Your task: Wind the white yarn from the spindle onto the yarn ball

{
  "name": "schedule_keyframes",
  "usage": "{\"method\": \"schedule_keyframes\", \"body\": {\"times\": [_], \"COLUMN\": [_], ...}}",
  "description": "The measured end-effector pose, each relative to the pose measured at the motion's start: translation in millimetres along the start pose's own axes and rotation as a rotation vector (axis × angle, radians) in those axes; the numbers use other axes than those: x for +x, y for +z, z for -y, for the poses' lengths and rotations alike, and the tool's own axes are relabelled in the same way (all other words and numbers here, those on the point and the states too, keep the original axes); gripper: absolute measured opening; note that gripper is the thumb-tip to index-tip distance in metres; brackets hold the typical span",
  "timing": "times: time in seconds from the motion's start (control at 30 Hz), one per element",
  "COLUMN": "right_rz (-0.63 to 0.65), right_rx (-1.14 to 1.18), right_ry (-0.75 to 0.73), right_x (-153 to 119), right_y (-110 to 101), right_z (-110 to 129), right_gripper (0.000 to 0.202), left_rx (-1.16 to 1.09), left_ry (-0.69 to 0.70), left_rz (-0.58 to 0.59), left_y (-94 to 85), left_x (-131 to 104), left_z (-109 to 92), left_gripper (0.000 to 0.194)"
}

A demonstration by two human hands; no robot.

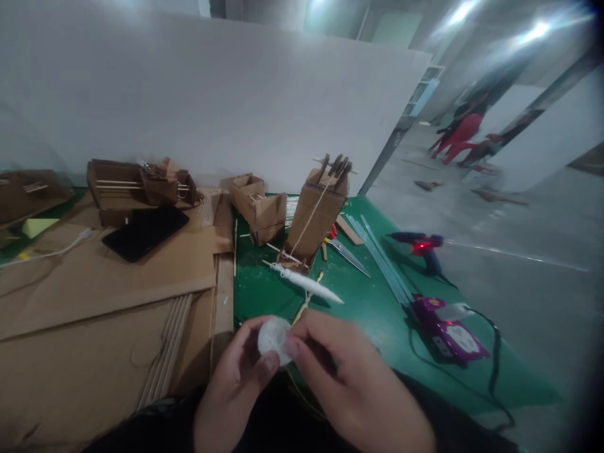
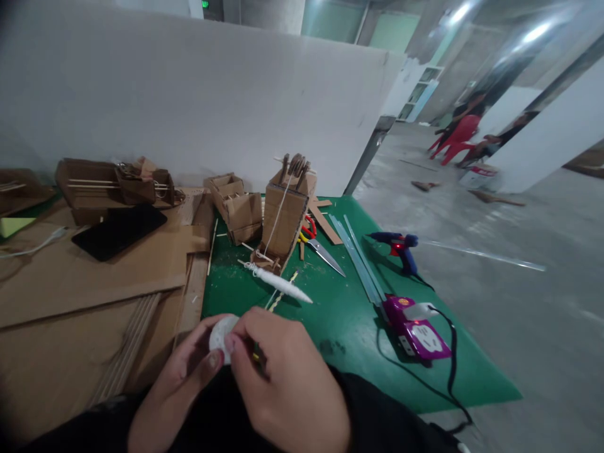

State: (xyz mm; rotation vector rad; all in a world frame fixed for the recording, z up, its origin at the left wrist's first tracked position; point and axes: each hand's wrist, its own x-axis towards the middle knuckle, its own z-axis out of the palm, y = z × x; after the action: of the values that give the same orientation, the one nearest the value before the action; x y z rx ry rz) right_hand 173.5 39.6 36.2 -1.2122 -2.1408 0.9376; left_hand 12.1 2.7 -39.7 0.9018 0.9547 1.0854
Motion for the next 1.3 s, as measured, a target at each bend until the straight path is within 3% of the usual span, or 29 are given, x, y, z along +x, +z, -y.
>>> {"method": "schedule_keyframes", "body": {"times": [0.2,0.4,0.53,0.7,0.87,1.0,1.1,1.3], "right_rz": [0.0,0.026,0.145,0.178,0.174,0.024,-0.065,0.021], "right_rx": [0.124,0.235,0.293,0.203,0.048,-0.083,-0.111,-0.069], "right_ry": [-0.025,0.002,-0.006,0.084,0.11,0.045,-0.042,-0.169], "right_x": [-19,-19,-4,19,27,15,-2,-25], "right_y": [31,52,45,14,-8,-9,-2,33], "right_z": [-7,-20,-36,-55,-39,-10,4,-8], "right_gripper": [0.028,0.038,0.038,0.031,0.025,0.023,0.021,0.019], "left_rx": [-0.172,-0.196,-0.272,-0.25,-0.06,0.115,0.165,-0.086], "left_ry": [0.002,0.092,0.146,0.103,-0.029,0.006,0.017,0.034], "left_rz": [-0.142,-0.141,-0.127,-0.059,-0.022,-0.076,-0.057,-0.171], "left_y": [-0.3,0.6,0.8,4.1,7.4,6.3,4.3,5.0], "left_x": [-3,-3,-6,-13,-12,-9,-7,-9], "left_z": [6,7,9,3,-3,-1,-1,-2], "left_gripper": [0.042,0.04,0.039,0.046,0.045,0.041,0.036,0.053]}}
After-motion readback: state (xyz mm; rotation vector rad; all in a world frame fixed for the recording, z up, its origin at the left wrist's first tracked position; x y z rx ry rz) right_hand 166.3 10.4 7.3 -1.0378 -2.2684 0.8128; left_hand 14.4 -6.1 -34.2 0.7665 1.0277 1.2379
